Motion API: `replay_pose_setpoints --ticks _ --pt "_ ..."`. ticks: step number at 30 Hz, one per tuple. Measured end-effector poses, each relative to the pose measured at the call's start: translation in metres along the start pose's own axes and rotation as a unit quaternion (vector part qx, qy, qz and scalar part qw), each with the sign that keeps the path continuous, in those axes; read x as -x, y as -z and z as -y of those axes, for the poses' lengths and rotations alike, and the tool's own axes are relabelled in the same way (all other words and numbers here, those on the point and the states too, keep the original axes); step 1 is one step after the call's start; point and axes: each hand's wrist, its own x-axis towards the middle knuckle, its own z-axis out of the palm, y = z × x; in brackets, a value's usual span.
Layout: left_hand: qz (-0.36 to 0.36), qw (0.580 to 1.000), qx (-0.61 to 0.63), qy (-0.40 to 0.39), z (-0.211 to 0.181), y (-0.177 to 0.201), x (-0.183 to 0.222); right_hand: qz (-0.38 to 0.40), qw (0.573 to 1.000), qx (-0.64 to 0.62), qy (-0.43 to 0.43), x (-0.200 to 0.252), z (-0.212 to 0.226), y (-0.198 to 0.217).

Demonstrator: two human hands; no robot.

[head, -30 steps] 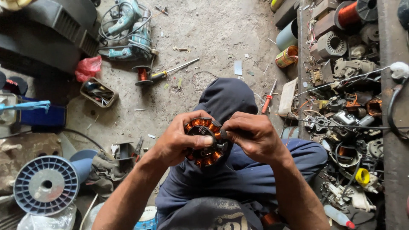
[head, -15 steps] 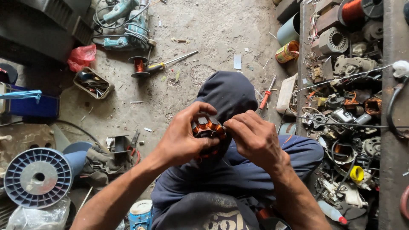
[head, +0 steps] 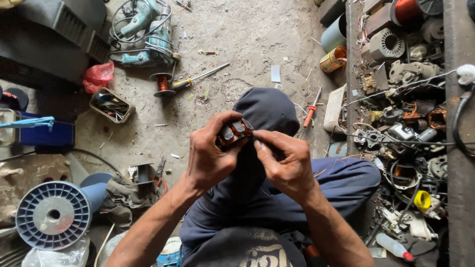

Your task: Manually winding copper wire around the poles of a motor stator in a workshop environment.

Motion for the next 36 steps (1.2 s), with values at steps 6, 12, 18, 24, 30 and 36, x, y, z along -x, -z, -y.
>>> replay_pose_setpoints --ticks 6,12,18,24,30,36 --pt "-0.056 0.993 0.063 0.086 0.012 -0.005 0.008 -0.013 0.998 0.045 0.045 0.004 -0.014 -0.008" --pt "-0.056 0.986 0.079 0.136 0.019 -0.004 0.007 -0.019 0.995 0.069 0.074 -0.002 -0.011 -0.013" --pt "-0.055 0.904 0.305 0.294 0.025 0.001 0.002 0.033 0.995 0.011 0.092 -0.008 -0.014 -0.005" --pt "-0.033 0.836 0.424 0.347 -0.001 0.013 -0.004 0.096 0.982 -0.155 0.050 -0.008 -0.012 0.010" --pt "0.015 0.780 0.503 0.371 0.005 0.011 0.006 0.123 0.948 -0.295 -0.009 0.001 -0.029 0.010" --pt "0.049 0.728 0.560 0.393 -0.004 0.014 0.009 0.125 0.944 -0.299 -0.068 0.006 -0.027 0.008"
